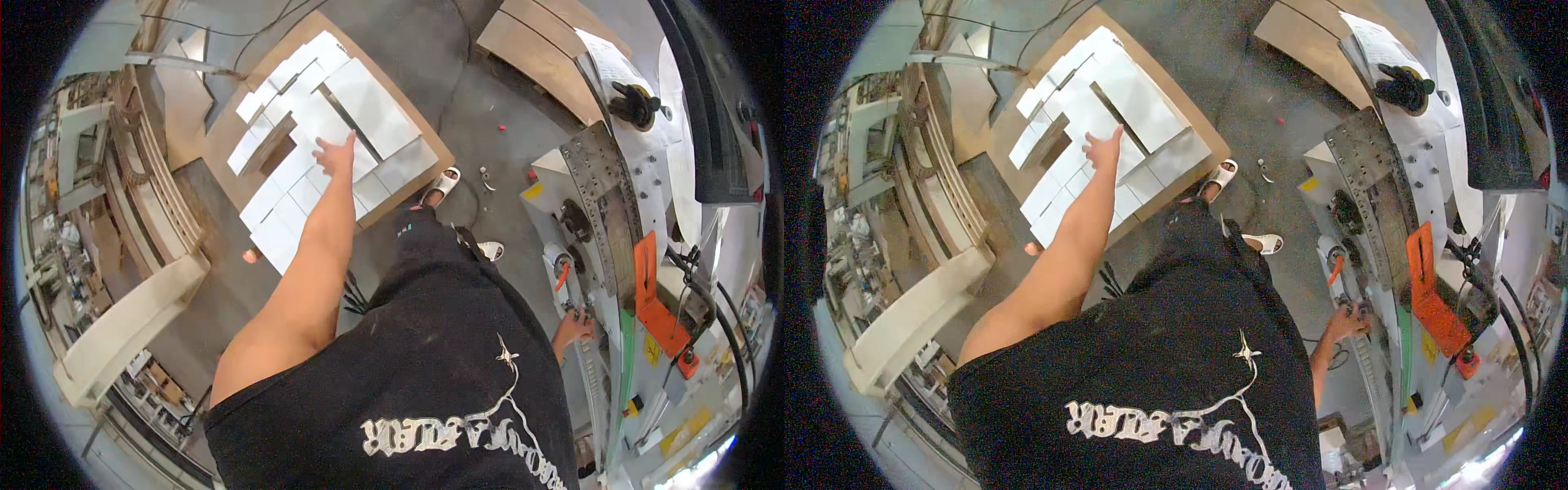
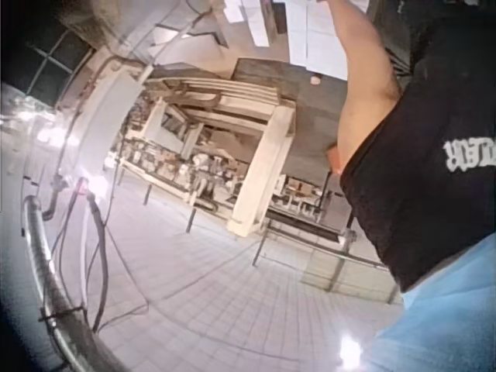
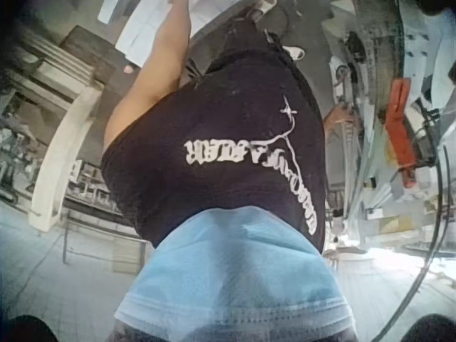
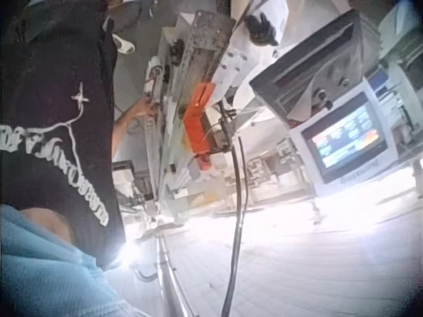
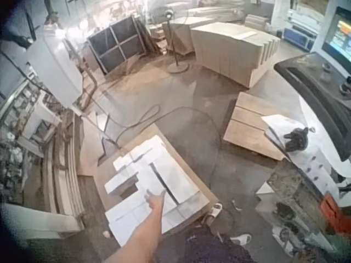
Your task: The person picks up wooden panels from a table one at a time and feeds them into an edge banding machine, then lifts and rearranges stacks of panels on the table by hand.
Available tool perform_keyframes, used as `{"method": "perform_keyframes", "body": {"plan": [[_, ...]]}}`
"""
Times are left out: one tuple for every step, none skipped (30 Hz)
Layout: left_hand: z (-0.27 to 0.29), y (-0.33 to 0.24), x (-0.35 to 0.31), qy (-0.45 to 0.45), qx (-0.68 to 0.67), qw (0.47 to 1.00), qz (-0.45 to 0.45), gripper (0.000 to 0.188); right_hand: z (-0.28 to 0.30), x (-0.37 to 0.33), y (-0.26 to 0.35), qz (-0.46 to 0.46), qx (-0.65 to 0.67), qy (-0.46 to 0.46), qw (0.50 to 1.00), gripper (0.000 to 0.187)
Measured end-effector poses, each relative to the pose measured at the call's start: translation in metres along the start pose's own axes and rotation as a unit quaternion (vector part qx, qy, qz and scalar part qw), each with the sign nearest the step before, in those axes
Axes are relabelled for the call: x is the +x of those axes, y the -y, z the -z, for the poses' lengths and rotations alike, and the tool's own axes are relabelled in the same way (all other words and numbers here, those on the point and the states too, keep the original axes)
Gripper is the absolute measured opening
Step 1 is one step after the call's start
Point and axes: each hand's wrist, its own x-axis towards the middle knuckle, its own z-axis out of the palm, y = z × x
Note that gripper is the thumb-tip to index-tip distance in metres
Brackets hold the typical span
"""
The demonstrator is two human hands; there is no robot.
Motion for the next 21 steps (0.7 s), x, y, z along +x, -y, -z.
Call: {"method": "perform_keyframes", "body": {"plan": [[0.002, 0.016, 0.008, -0.004, 0.001, 1.000, 0.025, 0.105, -0.003, 0.013, 0.004, 0.015, -0.035, 0.006, 0.999, 0.032], [-0.003, 0.012, 0.011, 0.008, 0.015, 0.999, 0.040, 0.109, -0.001, 0.015, 0.003, 0.016, -0.039, 0.003, 0.999, 0.032], [-0.007, 0.010, 0.013, 0.019, 0.028, 0.998, 0.052, 0.114, 0.001, 0.017, 0.001, 0.000, -0.089, 0.056, 0.994, 0.034], [-0.008, 0.010, 0.015, 0.021, 0.024, 0.998, 0.053, 0.114, 0.002, 0.021, 0.004, -0.015, -0.136, 0.108, 0.985, 0.036], [-0.007, 0.010, 0.017, 0.042, 0.020, 0.996, 0.071, 0.116, 0.002, 0.022, 0.004, -0.015, -0.136, 0.104, 0.985, 0.036], [-0.006, 0.010, 0.018, 0.062, 0.015, 0.994, 0.087, 0.118, 0.004, 0.023, 0.004, -0.010, -0.133, 0.117, 0.984, 0.037], [-0.004, 0.003, 0.019, 0.066, 0.016, 0.995, 0.074, 0.118, 0.009, 0.015, 0.004, -0.018, -0.130, 0.130, 0.983, 0.037], [0.000, 0.008, 0.021, 0.074, 0.017, 0.994, 0.074, 0.120, 0.012, 0.014, 0.009, -0.021, -0.126, 0.128, 0.984, 0.037], [0.005, 0.014, 0.022, 0.081, 0.018, 0.994, 0.073, 0.121, 0.017, 0.016, 0.013, 0.006, -0.127, 0.140, 0.982, 0.037], [0.012, 0.022, 0.025, 0.078, 0.014, 0.994, 0.068, 0.121, 0.022, 0.020, 0.018, 0.035, -0.126, 0.151, 0.980, 0.038], [0.018, 0.028, 0.029, 0.078, -0.005, 0.995, 0.060, 0.122, 0.027, 0.022, 0.021, 0.028, -0.120, 0.147, 0.981, 0.038], [0.027, 0.035, 0.034, 0.075, -0.024, 0.996, 0.052, 0.122, 0.029, 0.026, 0.024, 0.027, -0.104, 0.171, 0.979, 0.042], [0.037, 0.045, 0.044, 0.070, -0.030, 0.996, 0.044, 0.122, 0.030, 0.032, 0.032, 0.028, -0.086, 0.195, 0.977, 0.048], [0.046, 0.052, 0.053, 0.117, -0.166, 0.979, 0.027, 0.122, 0.030, 0.032, 0.040, 0.019, -0.077, 0.192, 0.978, 0.048], [0.050, 0.052, 0.050, 0.170, -0.295, 0.940, 0.006, 0.121, 0.028, 0.029, 0.053, 0.012, -0.011, 0.163, 0.987, 0.055], [0.085, 0.005, 0.014, 0.320, -0.285, 0.903, 0.018, 0.122, 0.039, 0.019, 0.065, -0.023, 0.043, 0.119, 0.992, 0.064], [0.103, -0.001, 0.005, 0.285, -0.334, 0.898, 0.011, 0.121, 0.085, 0.017, 0.134, -0.054, 0.201, 0.152, 0.966, 0.077], [0.120, -0.018, -0.007, 0.357, -0.355, 0.864, -0.026, 0.115, 0.059, 0.032, 0.143, -0.120, 0.130, 0.197, 0.964, 0.085], [0.133, -0.024, -0.012, 0.384, -0.383, 0.839, -0.038, 0.109, 0.053, 0.025, 0.167, 0.019, 0.155, 0.162, 0.974, 0.091], [0.142, -0.032, -0.023, 0.397, -0.407, 0.820, -0.064, 0.105, 0.062, 0.025, 0.209, -0.056, 0.452, 0.323, 0.829, 0.093], [0.152, -0.050, -0.047, 0.410, -0.424, 0.805, -0.069, 0.099, 0.092, 0.023, 0.255, 0.058, 0.416, 0.338, 0.842, 0.091]]}}
